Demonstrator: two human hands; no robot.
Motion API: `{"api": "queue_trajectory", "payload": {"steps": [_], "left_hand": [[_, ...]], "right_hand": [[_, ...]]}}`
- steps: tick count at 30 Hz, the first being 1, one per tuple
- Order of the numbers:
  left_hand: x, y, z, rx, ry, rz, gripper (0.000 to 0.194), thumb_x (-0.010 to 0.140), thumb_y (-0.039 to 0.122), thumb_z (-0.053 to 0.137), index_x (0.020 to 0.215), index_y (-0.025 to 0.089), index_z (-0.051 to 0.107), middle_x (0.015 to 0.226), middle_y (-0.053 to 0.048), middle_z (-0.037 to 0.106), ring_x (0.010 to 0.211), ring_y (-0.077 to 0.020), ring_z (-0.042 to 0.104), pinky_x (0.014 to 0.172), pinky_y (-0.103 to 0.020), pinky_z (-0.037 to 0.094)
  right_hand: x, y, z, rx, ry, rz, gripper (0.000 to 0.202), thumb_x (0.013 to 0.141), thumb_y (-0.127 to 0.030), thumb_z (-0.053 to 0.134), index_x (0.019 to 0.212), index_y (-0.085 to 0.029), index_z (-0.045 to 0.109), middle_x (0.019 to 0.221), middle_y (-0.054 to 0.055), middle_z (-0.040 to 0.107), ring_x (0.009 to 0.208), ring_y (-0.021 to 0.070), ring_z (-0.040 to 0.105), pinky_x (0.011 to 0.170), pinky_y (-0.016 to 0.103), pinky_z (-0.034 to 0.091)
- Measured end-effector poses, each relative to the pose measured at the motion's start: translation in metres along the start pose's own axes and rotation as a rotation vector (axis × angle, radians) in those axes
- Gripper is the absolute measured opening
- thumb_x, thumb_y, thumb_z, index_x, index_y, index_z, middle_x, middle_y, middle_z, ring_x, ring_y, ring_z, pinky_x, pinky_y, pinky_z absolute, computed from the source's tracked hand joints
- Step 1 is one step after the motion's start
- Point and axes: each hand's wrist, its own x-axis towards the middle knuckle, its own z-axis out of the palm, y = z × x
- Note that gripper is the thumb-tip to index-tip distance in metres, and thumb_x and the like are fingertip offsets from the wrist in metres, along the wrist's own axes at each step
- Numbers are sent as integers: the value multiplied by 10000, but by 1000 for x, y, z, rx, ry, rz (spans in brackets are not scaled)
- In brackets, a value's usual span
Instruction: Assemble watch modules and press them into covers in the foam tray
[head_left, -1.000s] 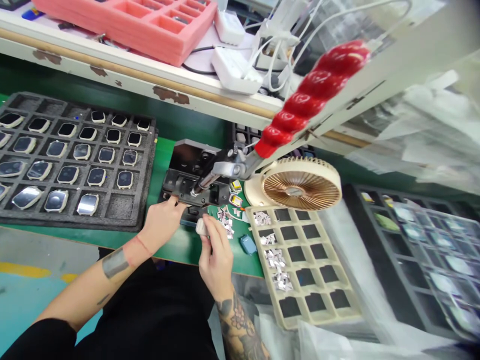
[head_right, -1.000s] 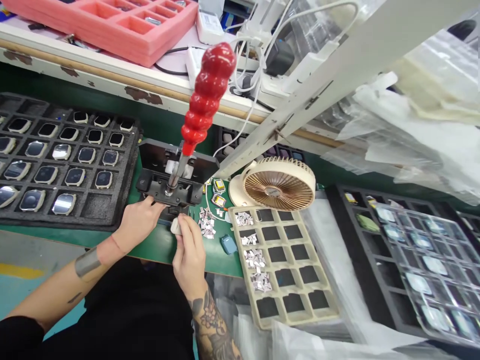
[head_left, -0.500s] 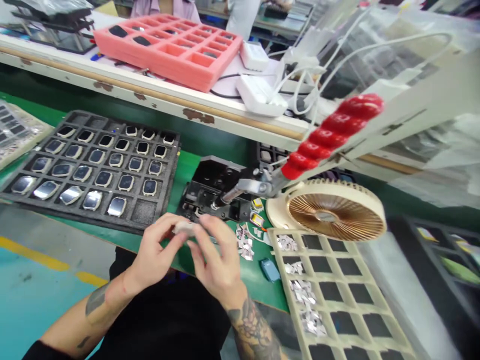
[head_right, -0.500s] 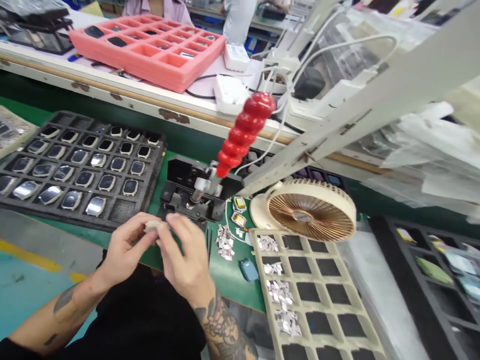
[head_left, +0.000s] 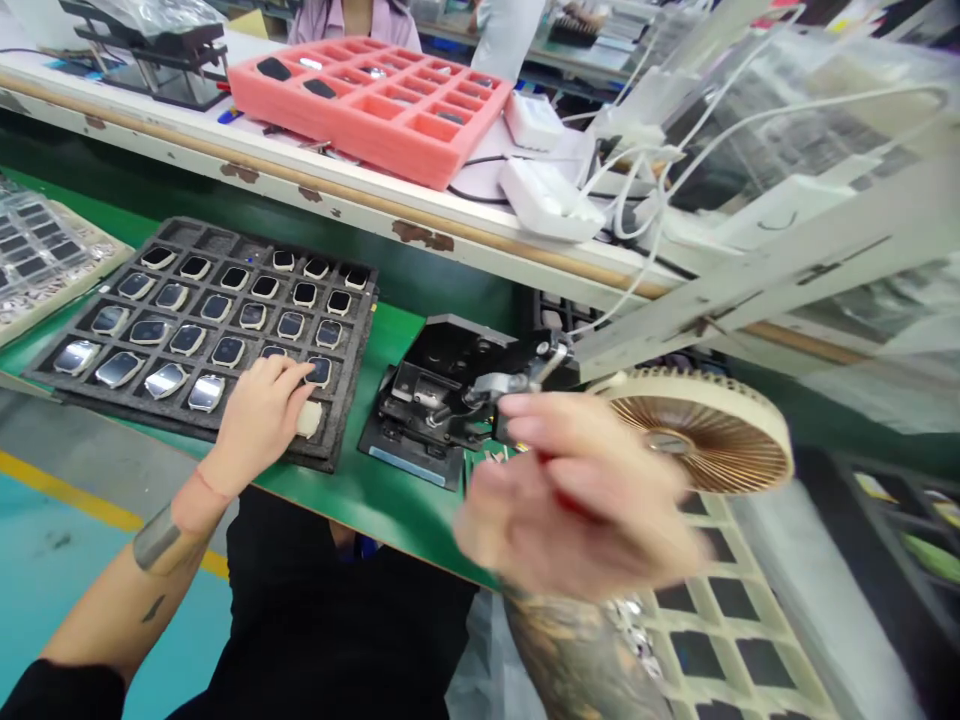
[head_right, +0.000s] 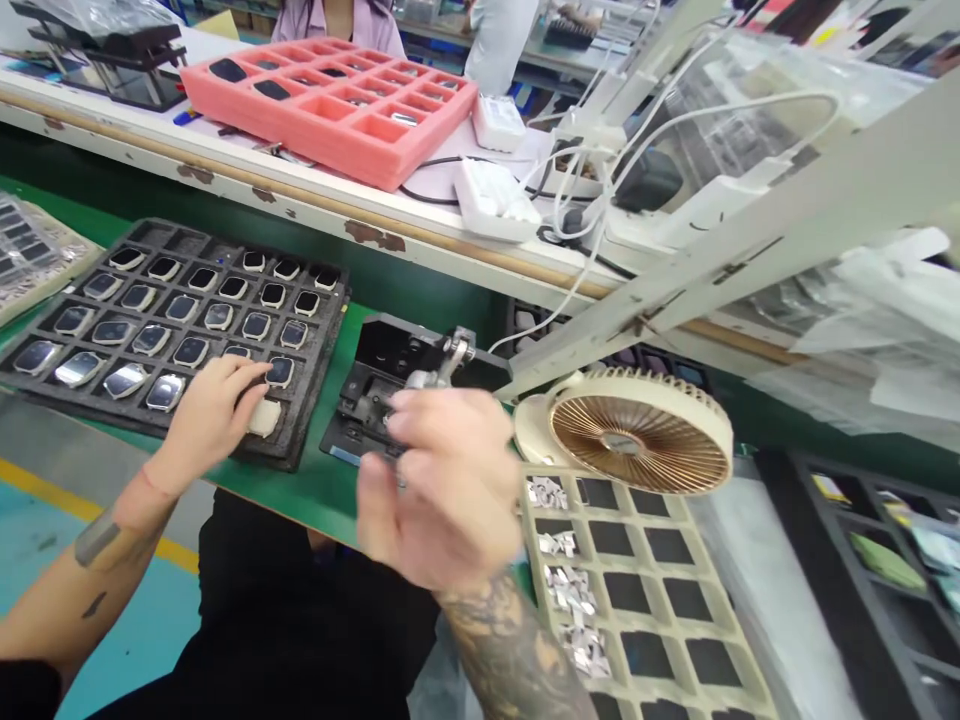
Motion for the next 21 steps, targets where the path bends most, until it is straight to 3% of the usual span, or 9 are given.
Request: {"api": "queue_trajectory", "payload": {"steps": [3, 6, 9, 11, 13, 16, 18, 21], "left_hand": [[26, 4, -3, 279, -159, 9, 406, 1098, 444, 575, 1243, 108, 749, 1145, -202, 707, 1112, -411, 659, 892, -501, 524], [47, 14, -9, 410, -277, -10, 415, 1040, 476, 655, 1099, 78, 756, 1090, -233, 707, 1070, -443, 692, 811, -482, 515], [55, 26, -16, 454, -380, -11, 299, 1023, 366, 637, 1020, 92, 755, 1029, -225, 720, 994, -438, 729, 709, -434, 482], [56, 31, -19, 493, -416, -11, 259, 1027, 280, 557, 970, 115, 749, 991, -207, 724, 952, -419, 741, 655, -405, 450], [55, 31, -21, 520, -398, -14, 293, 1035, 236, 478, 958, 126, 738, 993, -191, 724, 946, -392, 741, 638, -381, 440], [48, 26, -23, 467, -281, -56, 321, 1056, 274, 458, 1046, 128, 744, 1074, -159, 735, 957, -347, 728, 709, -363, 501], [37, 22, -24, 301, -150, -124, 297, 1050, 324, 530, 1128, 153, 760, 1082, -105, 749, 929, -301, 723, 813, -379, 553], [9, 32, -22, -308, -21, -299, 271, 1014, 383, 691, 1202, 203, 769, 966, -33, 781, 855, -240, 736, 877, -382, 597]], "right_hand": [[-38, 6, 7, -39, 30, -147, 281, 931, -157, 698, 1175, -275, 626, 1036, 36, 700, 1087, 311, 782, 982, 577, 656], [-56, 13, -7, -127, 41, -123, 401, 912, -188, 715, 1300, -258, 642, 1200, 91, 701, 1190, 350, 747, 965, 573, 665], [-78, 15, -42, -252, 110, 101, 355, 967, -211, 683, 1319, -251, 657, 1162, 101, 699, 1076, 308, 735, 891, 515, 655], [-102, 14, -65, -307, -91, 363, 274, 1021, -191, 632, 1288, -240, 660, 1060, 79, 711, 973, 262, 723, 848, 450, 638], [-132, 11, -78, -376, -430, 544, 269, 1061, -238, 615, 1328, -225, 645, 1036, 79, 720, 938, 253, 711, 835, 421, 626], [-174, 9, -80, -566, -772, 574, 405, 1065, -259, 589, 1457, -160, 612, 1086, 138, 734, 976, 301, 701, 866, 453, 616], [-192, 10, -78, -614, -824, 575, 458, 1049, -176, 529, 1496, -130, 614, 1064, 150, 740, 976, 309, 698, 882, 458, 609], [-201, 12, -82, -393, -691, 670, 406, 1057, -146, 504, 1398, -182, 720, 961, 96, 730, 878, 247, 695, 814, 388, 604]]}}
